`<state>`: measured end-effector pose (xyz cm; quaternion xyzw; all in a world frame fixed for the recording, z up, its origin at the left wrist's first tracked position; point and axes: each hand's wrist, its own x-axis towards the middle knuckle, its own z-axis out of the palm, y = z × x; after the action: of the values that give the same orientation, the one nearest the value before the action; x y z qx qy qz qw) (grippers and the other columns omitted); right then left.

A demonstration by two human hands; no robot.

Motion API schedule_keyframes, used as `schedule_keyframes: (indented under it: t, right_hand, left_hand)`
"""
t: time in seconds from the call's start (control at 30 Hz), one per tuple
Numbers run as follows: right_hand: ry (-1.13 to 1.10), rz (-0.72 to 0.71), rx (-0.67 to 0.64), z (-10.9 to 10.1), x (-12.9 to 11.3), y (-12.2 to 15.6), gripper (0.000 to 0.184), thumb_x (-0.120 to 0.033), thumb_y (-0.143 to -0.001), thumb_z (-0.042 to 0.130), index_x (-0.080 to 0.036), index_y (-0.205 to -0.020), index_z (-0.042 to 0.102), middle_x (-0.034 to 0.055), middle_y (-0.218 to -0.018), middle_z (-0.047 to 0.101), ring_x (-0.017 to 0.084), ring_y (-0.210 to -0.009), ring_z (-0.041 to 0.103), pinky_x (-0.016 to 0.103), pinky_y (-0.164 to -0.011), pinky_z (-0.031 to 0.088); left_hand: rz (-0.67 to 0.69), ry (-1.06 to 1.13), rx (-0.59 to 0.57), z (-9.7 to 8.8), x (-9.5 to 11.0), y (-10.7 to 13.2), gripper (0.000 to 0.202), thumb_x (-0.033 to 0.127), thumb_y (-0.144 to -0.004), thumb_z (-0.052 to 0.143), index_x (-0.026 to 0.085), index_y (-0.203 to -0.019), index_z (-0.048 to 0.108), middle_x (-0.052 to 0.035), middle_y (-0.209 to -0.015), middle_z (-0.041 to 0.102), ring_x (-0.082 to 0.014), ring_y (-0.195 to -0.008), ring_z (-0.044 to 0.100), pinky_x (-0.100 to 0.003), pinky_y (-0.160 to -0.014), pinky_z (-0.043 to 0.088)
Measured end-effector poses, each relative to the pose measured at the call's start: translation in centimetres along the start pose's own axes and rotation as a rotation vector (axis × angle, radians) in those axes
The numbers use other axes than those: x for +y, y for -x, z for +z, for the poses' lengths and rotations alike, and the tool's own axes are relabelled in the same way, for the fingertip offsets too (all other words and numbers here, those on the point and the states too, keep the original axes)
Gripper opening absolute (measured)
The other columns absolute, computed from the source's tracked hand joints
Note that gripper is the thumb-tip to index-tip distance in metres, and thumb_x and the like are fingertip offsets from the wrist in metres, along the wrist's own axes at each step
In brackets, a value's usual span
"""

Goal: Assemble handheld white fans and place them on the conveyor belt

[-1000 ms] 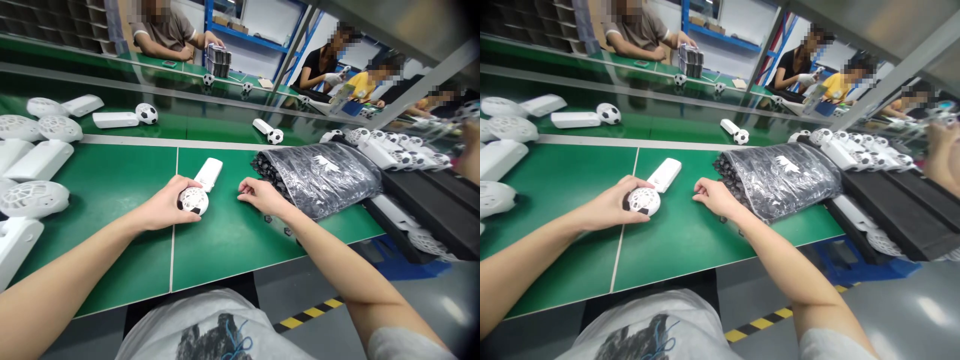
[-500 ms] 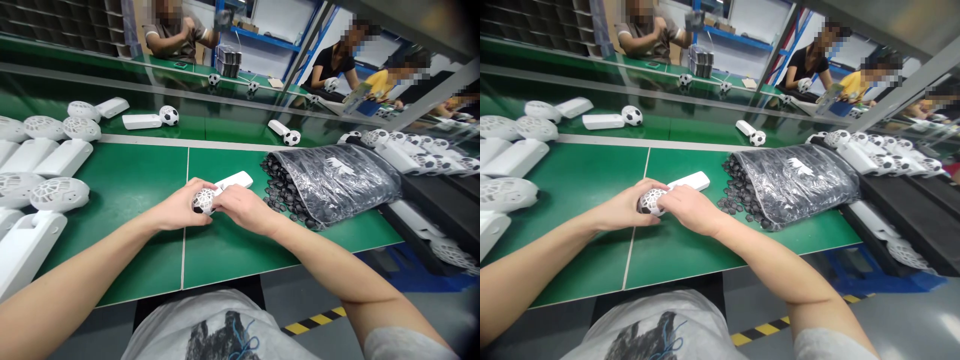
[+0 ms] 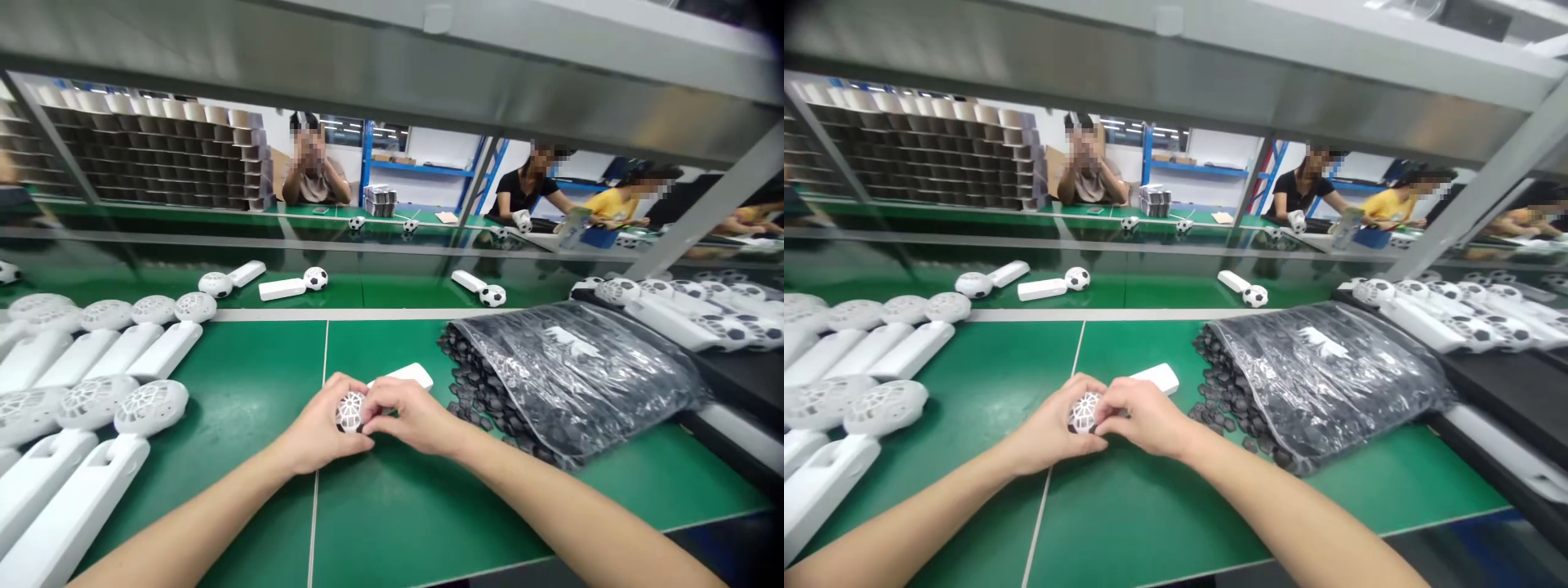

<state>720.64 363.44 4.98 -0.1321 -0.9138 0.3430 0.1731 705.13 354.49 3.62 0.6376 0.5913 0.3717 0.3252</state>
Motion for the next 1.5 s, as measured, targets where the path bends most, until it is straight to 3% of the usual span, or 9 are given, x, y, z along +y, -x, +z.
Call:
schedule_keyframes:
  t: [0.23,0.4,0.73,0.87,1.17,1.3,1.5]
  right_hand:
    - [-0.086,-0.089,0.083,0.5,1.1,0.6,0.003,-0.018,-0.075,0.066,-0.018,-0.075,0.064,0.0004,-0.076,0.06,0.013,-0.077,0.056,0.026,-0.073,0.045]
    - [-0.094,-0.061,0.077,0.2,1.5,0.3,0.011,-0.024,-0.072,0.07,-0.018,-0.076,0.062,0.0006,-0.078,0.058,0.013,-0.075,0.055,0.026,-0.07,0.045]
    - [-0.098,-0.052,0.048,-0.1,1.9,0.2,0.015,-0.026,-0.072,0.07,-0.017,-0.079,0.06,0.0012,-0.081,0.055,0.012,-0.074,0.053,0.025,-0.067,0.045]
    - [-0.118,-0.06,0.062,0.0,2.2,-0.1,0.019,-0.028,-0.07,0.072,-0.017,-0.079,0.06,0.0004,-0.08,0.055,0.011,-0.072,0.052,0.023,-0.065,0.044]
    - [0.069,-0.209,0.051,0.2,3.0,0.8,0.013,-0.031,-0.077,0.065,-0.019,-0.076,0.063,0.0027,-0.086,0.057,0.015,-0.086,0.052,0.029,-0.078,0.041]
    - [0.05,-0.141,0.036,-0.3,2.3,0.4,0.012,-0.029,-0.077,0.065,-0.018,-0.073,0.063,0.0013,-0.08,0.055,0.014,-0.082,0.051,0.028,-0.076,0.04]
    - [0.053,0.073,-0.171,-1.9,0.6,-1.3,0.015,-0.026,-0.071,0.071,-0.015,-0.068,0.061,-0.0008,-0.074,0.05,0.012,-0.072,0.049,0.023,-0.065,0.037]
  left_hand:
    - [0.012,-0.048,0.073,0.5,-0.1,0.1,0.041,0.027,-0.061,0.068,0.022,-0.097,0.051,-0.0029,-0.1,0.049,-0.0208,-0.094,0.053,-0.038,-0.088,0.042]
    - [0.009,-0.073,0.006,0.3,-0.1,0.1,0.04,0.027,-0.063,0.066,0.022,-0.099,0.051,-0.0024,-0.101,0.048,-0.0206,-0.095,0.051,-0.037,-0.087,0.043]
    - [0.009,-0.052,0.036,0.5,-0.3,0.1,0.036,0.023,-0.065,0.063,0.022,-0.1,0.051,-0.0017,-0.101,0.049,-0.0193,-0.097,0.051,-0.035,-0.088,0.042]
    - [-0.001,-0.051,0.098,0.9,-0.4,0.2,0.035,0.02,-0.065,0.063,0.021,-0.098,0.053,-0.0013,-0.101,0.049,-0.018,-0.095,0.052,-0.033,-0.086,0.042]
    - [0.041,-0.033,0.139,1.2,-1.0,0.4,0.039,0.016,-0.063,0.062,0.021,-0.1,0.052,-0.0027,-0.104,0.05,-0.0171,-0.096,0.052,-0.032,-0.086,0.043]
    - [0.055,-0.048,0.152,1.1,-0.9,0.4,0.038,0.018,-0.063,0.063,0.021,-0.1,0.052,-0.0024,-0.103,0.05,-0.0172,-0.097,0.051,-0.031,-0.088,0.042]
    - [-0.052,-0.028,0.146,1.2,-0.2,0.2,0.036,0.02,-0.061,0.064,0.021,-0.095,0.053,-0.0007,-0.098,0.051,-0.0169,-0.089,0.052,-0.031,-0.08,0.044]
